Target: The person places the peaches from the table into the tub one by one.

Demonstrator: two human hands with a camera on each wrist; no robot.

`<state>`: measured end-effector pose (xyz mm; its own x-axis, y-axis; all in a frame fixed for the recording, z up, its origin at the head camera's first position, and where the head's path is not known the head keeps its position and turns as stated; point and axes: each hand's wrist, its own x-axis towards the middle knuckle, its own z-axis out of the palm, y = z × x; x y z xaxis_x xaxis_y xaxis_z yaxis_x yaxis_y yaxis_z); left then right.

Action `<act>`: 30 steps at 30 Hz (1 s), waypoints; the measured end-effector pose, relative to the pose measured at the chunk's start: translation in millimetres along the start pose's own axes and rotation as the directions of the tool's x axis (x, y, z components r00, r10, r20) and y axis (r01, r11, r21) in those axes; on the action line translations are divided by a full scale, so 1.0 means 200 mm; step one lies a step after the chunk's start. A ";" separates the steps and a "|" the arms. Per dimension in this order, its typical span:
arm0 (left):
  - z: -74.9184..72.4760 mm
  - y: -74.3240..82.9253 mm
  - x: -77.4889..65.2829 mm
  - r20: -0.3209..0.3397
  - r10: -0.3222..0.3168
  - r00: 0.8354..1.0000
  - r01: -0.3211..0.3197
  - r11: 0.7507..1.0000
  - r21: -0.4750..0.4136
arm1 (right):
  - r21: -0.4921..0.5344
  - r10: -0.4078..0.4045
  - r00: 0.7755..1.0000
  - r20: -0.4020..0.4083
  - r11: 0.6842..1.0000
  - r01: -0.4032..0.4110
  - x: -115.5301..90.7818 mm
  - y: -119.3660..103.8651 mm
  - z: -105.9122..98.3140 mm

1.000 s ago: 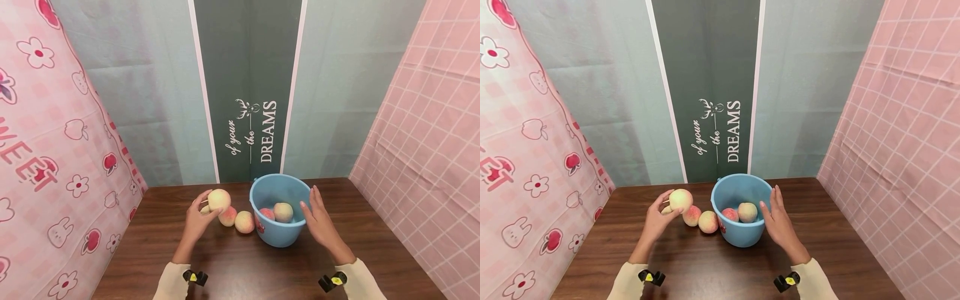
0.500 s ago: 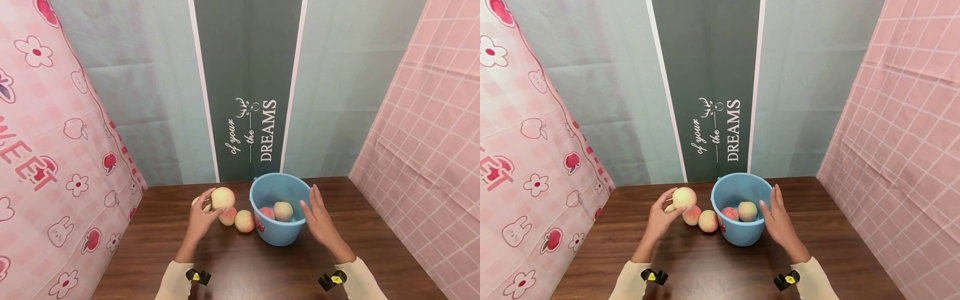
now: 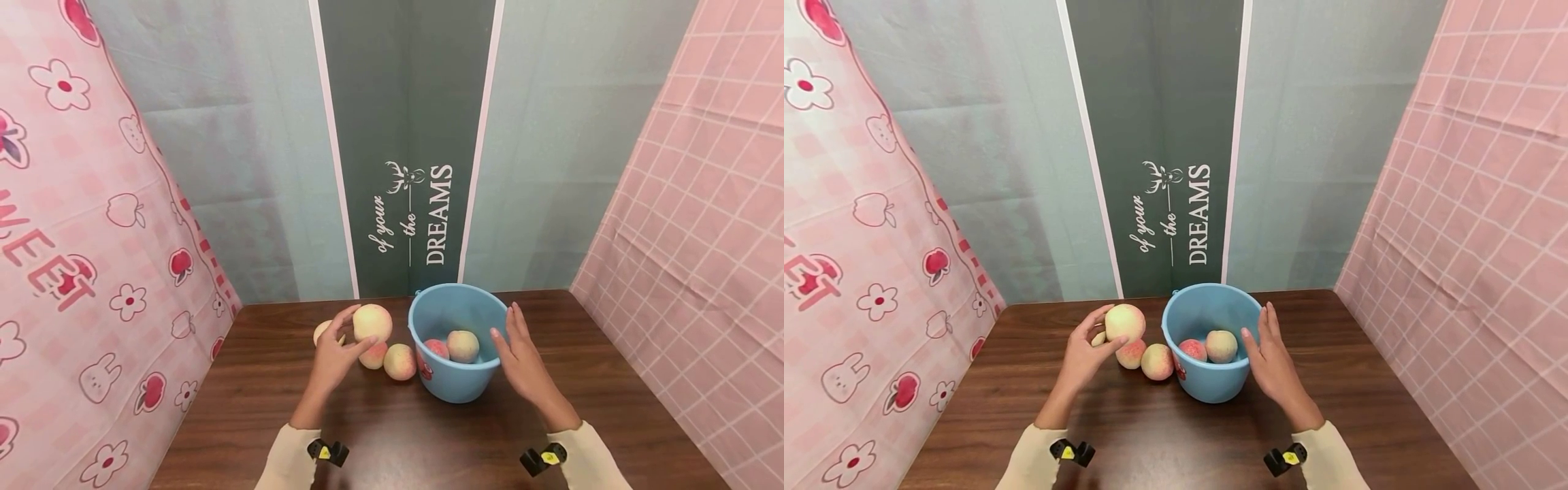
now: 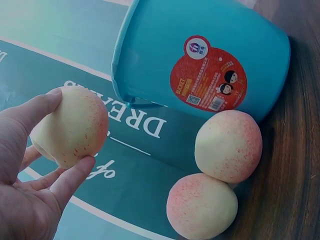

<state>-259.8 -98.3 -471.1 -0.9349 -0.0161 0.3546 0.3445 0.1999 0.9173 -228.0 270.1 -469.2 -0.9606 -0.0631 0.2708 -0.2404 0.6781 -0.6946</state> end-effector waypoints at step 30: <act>0.10 0.10 -0.01 0.061 0.002 0.998 0.004 0.995 -0.097 | 0.012 0.005 1.000 0.002 1.000 -0.005 -0.01 0.00 0.00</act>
<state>-253.1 -73.6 -456.8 -0.9376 0.0444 0.3449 0.3477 0.1034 0.9319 -226.7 270.4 -469.7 -0.9619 -0.0611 0.2666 -0.2376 0.6692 -0.7040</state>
